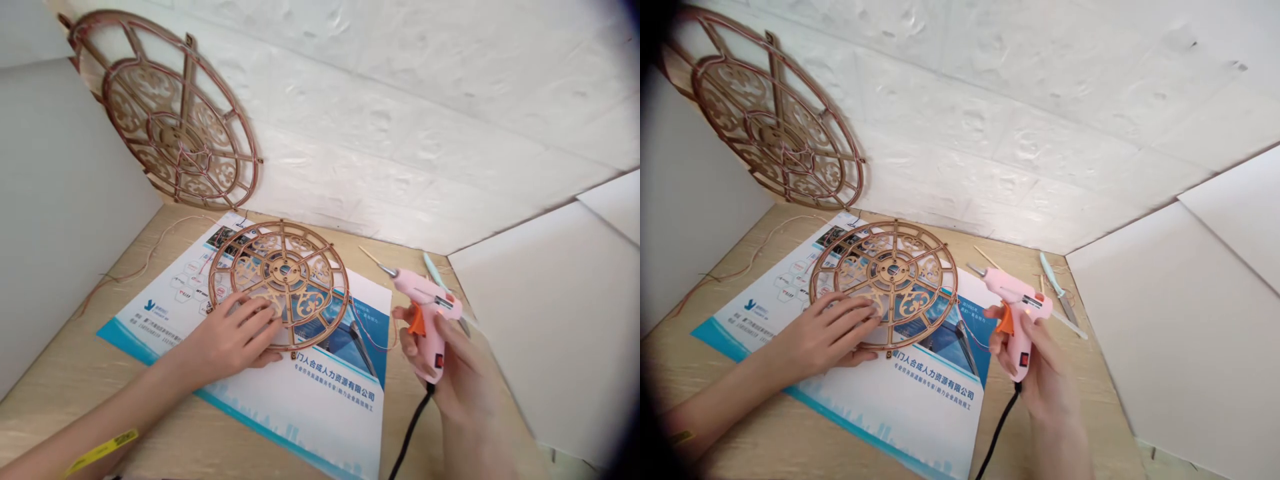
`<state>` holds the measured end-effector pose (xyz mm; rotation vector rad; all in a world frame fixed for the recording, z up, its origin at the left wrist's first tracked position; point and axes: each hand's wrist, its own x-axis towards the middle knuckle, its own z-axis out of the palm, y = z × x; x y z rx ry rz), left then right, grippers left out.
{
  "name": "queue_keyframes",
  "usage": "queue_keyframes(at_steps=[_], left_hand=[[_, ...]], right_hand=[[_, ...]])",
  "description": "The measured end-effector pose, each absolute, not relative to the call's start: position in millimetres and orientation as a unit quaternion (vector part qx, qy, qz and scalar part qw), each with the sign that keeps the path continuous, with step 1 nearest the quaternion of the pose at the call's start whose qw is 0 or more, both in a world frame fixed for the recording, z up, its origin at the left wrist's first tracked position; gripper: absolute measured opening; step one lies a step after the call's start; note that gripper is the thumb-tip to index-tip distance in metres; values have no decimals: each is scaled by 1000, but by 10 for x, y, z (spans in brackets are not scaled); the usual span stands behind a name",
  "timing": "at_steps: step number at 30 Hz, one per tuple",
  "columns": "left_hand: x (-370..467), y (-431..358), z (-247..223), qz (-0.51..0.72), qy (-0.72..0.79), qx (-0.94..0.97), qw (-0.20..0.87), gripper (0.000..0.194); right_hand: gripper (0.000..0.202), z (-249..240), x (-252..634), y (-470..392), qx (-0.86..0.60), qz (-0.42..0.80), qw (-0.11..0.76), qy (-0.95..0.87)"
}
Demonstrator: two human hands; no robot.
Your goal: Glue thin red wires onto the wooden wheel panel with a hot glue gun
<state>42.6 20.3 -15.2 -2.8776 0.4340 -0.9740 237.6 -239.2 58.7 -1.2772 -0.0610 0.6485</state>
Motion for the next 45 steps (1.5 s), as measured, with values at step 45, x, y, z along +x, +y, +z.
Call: queue_keyframes(at_steps=[45], left_hand=[[573,424,-111,-201,178,-961,-63,33]], right_hand=[[46,469,2338,-2210,-753,432,486,-97]])
